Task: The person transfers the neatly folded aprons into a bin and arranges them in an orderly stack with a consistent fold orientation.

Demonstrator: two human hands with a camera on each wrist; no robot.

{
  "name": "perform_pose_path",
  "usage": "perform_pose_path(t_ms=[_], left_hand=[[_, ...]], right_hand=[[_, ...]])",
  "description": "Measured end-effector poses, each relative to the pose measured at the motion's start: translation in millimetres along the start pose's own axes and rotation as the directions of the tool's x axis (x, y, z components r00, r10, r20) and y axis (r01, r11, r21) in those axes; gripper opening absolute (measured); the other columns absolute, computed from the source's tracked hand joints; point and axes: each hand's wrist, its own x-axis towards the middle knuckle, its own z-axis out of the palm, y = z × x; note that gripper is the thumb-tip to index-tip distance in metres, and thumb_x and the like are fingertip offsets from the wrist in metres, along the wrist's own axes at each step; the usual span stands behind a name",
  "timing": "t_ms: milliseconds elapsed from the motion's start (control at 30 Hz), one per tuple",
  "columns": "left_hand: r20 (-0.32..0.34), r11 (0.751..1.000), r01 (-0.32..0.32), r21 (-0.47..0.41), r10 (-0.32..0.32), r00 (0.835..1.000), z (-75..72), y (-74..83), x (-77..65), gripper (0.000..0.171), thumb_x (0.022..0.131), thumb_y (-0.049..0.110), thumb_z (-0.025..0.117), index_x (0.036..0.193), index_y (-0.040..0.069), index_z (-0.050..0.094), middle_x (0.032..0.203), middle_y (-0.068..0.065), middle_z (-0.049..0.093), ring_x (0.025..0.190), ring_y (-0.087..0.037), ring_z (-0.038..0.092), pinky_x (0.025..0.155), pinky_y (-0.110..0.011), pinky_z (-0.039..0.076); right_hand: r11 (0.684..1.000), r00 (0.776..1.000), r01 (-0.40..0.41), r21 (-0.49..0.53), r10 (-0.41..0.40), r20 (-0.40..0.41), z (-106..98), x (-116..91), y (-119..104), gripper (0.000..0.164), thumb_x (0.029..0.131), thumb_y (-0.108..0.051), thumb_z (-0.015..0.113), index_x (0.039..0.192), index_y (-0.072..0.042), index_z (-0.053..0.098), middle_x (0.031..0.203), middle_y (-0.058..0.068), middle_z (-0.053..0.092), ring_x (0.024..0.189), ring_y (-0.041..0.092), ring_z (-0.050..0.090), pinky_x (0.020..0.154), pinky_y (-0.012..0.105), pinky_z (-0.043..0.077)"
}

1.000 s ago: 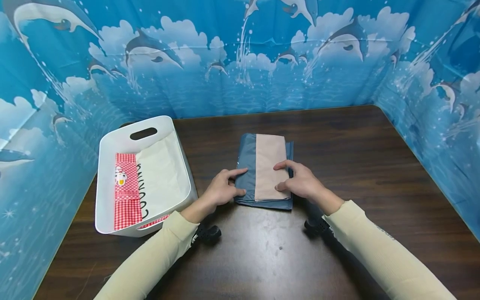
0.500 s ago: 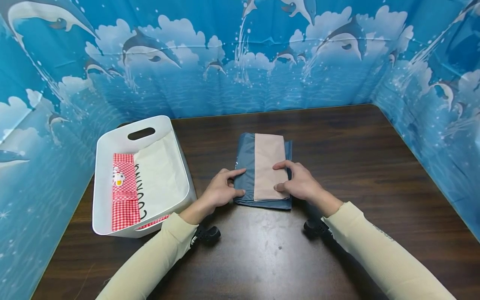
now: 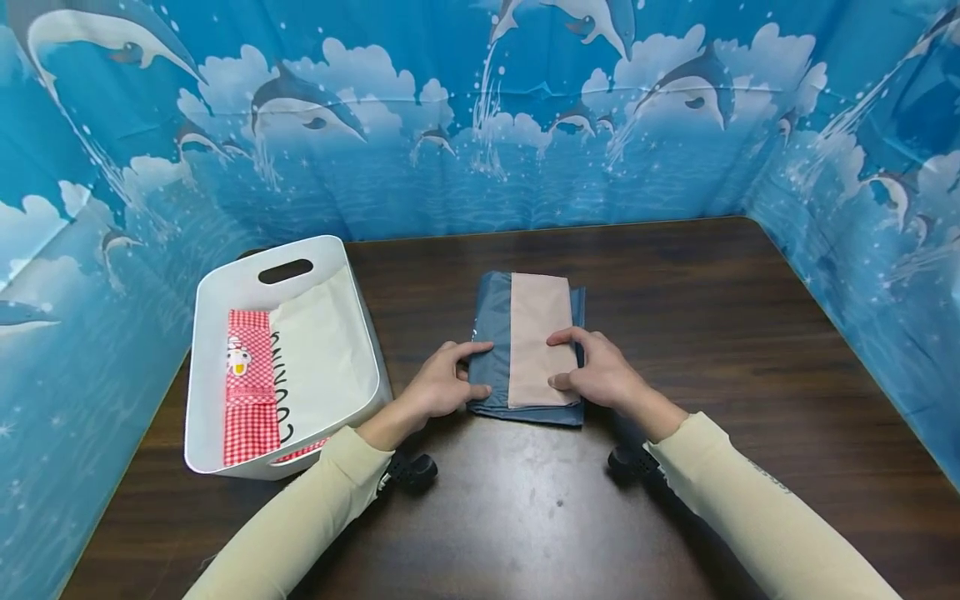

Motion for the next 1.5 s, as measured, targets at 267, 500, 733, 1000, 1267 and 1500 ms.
perform_pose_path(t_ms=[267, 500, 733, 1000, 1267, 1500], left_hand=[[0.025, 1.0, 0.01, -0.015, -0.01, 1.0, 2.2, -3.4, -2.8, 0.067, 0.092, 0.011, 0.082, 0.154, 0.023, 0.061, 0.13, -0.014, 0.055, 0.091, -0.021, 0.055, 0.074, -0.032, 0.045], [0.025, 1.0, 0.002, -0.015, -0.001, 1.0, 1.8, -4.4, -4.0, 0.066, 0.092, 0.01, 0.083, 0.153, 0.022, 0.061, 0.129, -0.014, 0.054, 0.088, -0.02, 0.055, 0.073, -0.03, 0.045], [0.017, 1.0, -0.013, -0.009, 0.013, 1.0, 0.9, -3.1, -4.3, 0.066, 0.092, 0.01, 0.082, 0.153, 0.021, 0.061, 0.125, -0.013, 0.055, 0.085, -0.019, 0.051, 0.072, -0.03, 0.043], [0.003, 0.998, -0.052, 0.03, 0.052, 0.999, 0.9, -1.1, -3.1, 0.066, 0.093, 0.011, 0.082, 0.154, 0.019, 0.06, 0.123, -0.01, 0.056, 0.08, -0.017, 0.05, 0.071, -0.03, 0.041], [-0.016, 0.998, -0.046, 0.042, 0.047, 0.999, 2.1, 0.6, -2.0, 0.068, 0.091, 0.01, 0.083, 0.154, 0.019, 0.06, 0.124, -0.011, 0.057, 0.086, -0.017, 0.049, 0.077, -0.03, 0.041], [-0.015, 0.999, -0.014, 0.042, 0.015, 1.0, 3.9, 0.7, 1.0, 0.069, 0.09, 0.009, 0.083, 0.153, 0.02, 0.06, 0.129, -0.017, 0.059, 0.087, -0.022, 0.052, 0.077, -0.034, 0.042]], right_hand=[[1.0, 1.0, -0.01, -0.016, 0.01, 0.017, 0.5, -2.8, 2.4, 0.058, 0.094, -0.018, 0.081, 0.147, -0.011, 0.059, 0.165, 0.023, 0.043, 0.147, 0.044, 0.039, 0.12, 0.072, 0.032], [1.0, 0.999, 0.005, -0.006, -0.005, 0.046, -0.8, -2.5, 3.3, 0.06, 0.094, -0.018, 0.081, 0.148, -0.01, 0.057, 0.165, 0.024, 0.041, 0.146, 0.044, 0.039, 0.114, 0.069, 0.037], [1.0, 0.999, 0.004, 0.006, -0.004, 0.047, -1.3, -2.2, 2.4, 0.06, 0.094, -0.017, 0.081, 0.148, -0.009, 0.057, 0.166, 0.025, 0.04, 0.15, 0.046, 0.036, 0.116, 0.07, 0.036], [1.0, 0.999, -0.009, -0.004, 0.01, 0.051, -2.8, 0.3, 3.0, 0.058, 0.096, -0.019, 0.079, 0.149, -0.012, 0.056, 0.168, 0.025, 0.037, 0.153, 0.046, 0.034, 0.115, 0.069, 0.036], [1.0, 0.999, -0.008, 0.001, 0.008, 0.047, -3.3, -0.1, 2.7, 0.059, 0.095, -0.019, 0.079, 0.149, -0.012, 0.056, 0.168, 0.025, 0.037, 0.15, 0.045, 0.036, 0.113, 0.068, 0.037], [1.0, 0.999, -0.016, -0.009, 0.016, 0.043, -2.3, 0.7, 3.5, 0.058, 0.095, -0.02, 0.079, 0.149, -0.013, 0.057, 0.168, 0.024, 0.037, 0.15, 0.045, 0.036, 0.115, 0.069, 0.036]])
